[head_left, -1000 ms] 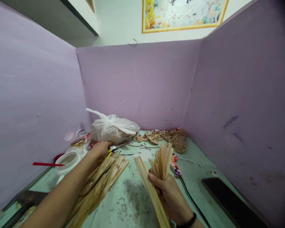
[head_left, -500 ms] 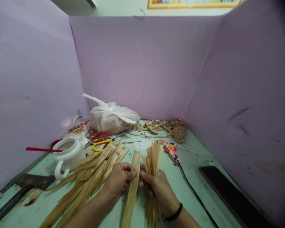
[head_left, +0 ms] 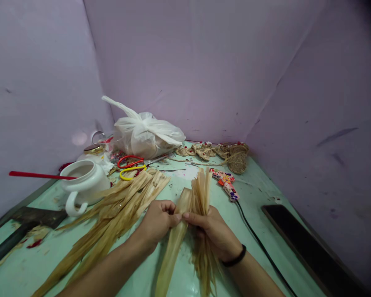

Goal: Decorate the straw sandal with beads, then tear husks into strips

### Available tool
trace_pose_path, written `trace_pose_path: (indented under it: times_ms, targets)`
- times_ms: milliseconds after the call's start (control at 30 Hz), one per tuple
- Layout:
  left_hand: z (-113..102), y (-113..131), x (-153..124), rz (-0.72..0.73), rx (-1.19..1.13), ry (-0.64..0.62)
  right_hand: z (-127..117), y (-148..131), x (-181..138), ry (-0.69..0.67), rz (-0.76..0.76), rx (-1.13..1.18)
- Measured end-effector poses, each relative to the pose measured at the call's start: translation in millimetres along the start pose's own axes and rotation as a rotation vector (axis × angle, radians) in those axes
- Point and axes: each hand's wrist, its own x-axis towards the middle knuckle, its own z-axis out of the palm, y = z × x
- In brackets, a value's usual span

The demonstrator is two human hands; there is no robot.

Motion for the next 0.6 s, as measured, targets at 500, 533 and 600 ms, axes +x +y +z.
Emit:
trace_pose_path:
  times_ms: [500,533,600]
  targets:
    - [1.8,0.7,0.6,0.124,0.169,0.046,5.7,2.9,-0.2,0.012,-0.134,-0.096]
    - [2.3,0.0,0.8,0.13,0.162,0.062,6.3,2.9,-0.2,0.012,-0.146,-0.103]
    - [3.6,-0.8,1.0,0.133,0.133,0.062,7.5,2.9,-0.1,0.011,-0.162,-0.096]
